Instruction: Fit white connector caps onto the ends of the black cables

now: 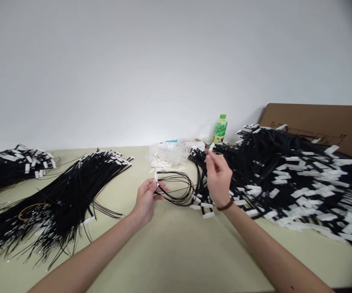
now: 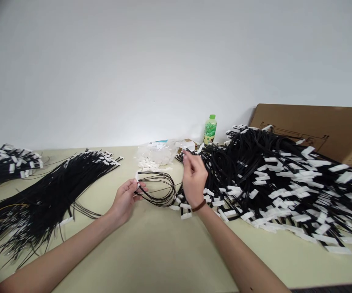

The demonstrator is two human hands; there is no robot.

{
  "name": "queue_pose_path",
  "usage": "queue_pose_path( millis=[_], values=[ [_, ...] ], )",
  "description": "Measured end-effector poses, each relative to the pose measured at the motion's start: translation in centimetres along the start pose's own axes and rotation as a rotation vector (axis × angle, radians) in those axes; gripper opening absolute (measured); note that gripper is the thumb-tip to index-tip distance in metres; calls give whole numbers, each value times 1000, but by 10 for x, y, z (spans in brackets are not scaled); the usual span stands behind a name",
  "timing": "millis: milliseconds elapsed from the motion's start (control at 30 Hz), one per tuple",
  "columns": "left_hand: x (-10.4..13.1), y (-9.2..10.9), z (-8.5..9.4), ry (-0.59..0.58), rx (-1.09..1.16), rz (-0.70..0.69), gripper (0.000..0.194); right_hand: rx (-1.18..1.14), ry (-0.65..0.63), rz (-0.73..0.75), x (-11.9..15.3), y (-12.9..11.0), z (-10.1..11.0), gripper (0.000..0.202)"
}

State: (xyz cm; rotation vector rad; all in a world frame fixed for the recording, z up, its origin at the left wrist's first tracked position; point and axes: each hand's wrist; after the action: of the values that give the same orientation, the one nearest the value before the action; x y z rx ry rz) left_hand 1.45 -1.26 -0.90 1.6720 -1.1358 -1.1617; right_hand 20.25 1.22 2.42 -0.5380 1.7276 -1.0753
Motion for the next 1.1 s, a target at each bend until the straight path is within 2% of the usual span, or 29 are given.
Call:
queue_pose_path(
  millis=[100,200,433,1100],
  values=[
    [0,0,-1,-24,-13,-25,24,250,-224,225,20,-7,-7,19],
    [1,0,-1,-42,-2,-31,27,408,-392,326,38,-5,-15,20],
    [5,2,-4,-71,6,-31,26,496,-378,424,47,2,-19,22],
    [5,3,-5,-58,4,-41,26,459,-403,390,48,1,-19,21]
  ],
)
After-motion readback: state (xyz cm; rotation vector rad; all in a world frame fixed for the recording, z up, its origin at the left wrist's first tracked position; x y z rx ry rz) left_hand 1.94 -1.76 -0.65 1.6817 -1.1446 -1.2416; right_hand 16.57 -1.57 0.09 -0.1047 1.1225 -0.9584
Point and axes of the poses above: each hand's wrist, its own x-axis away from the middle knuckle, its own z-axis out of the back of the hand, y = z × x, and after that the axes turned 14 degrees about -z, right-handed
